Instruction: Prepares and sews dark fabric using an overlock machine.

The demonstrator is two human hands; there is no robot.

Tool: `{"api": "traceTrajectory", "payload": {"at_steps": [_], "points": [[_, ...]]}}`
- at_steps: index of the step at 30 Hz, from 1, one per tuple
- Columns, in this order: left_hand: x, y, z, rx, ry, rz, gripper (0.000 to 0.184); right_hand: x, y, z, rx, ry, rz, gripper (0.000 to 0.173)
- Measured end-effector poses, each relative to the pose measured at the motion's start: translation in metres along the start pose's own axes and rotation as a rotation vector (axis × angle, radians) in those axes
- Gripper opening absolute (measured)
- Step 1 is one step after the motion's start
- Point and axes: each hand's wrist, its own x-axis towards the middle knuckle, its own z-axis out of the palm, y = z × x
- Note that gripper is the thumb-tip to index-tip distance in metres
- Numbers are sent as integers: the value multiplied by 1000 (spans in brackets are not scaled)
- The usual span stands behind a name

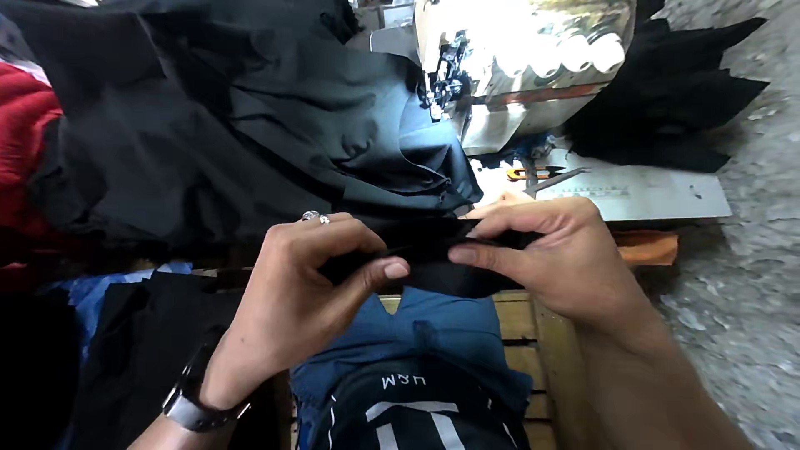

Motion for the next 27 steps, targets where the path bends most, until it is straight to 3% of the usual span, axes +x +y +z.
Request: {"api": "traceTrajectory", "payload": {"at_steps": [11,14,17,18,21,24,27], "points": [[-1,-2,6,-72,54,-44,11,-5,0,10,146,96,114,13],[-1,2,12,-71,132,-46,6,-6,0,14,149,155,93,19],[1,5,18,-11,214,-86,33,-5,-1,17,157,218,71,31],[2,2,20,49,236,-91,36,-6,-2,16,145,196,93,36],[7,-5,15,141,257,-90,13,-11,-6,1,81,-31,209,38],[10,-7,15,23,185,-134,8,-14,-4,-15,227,-261,169,29],[13,-9,21,-145,198,-219,9,-13,9,-19,293,-301,23,7]]}}
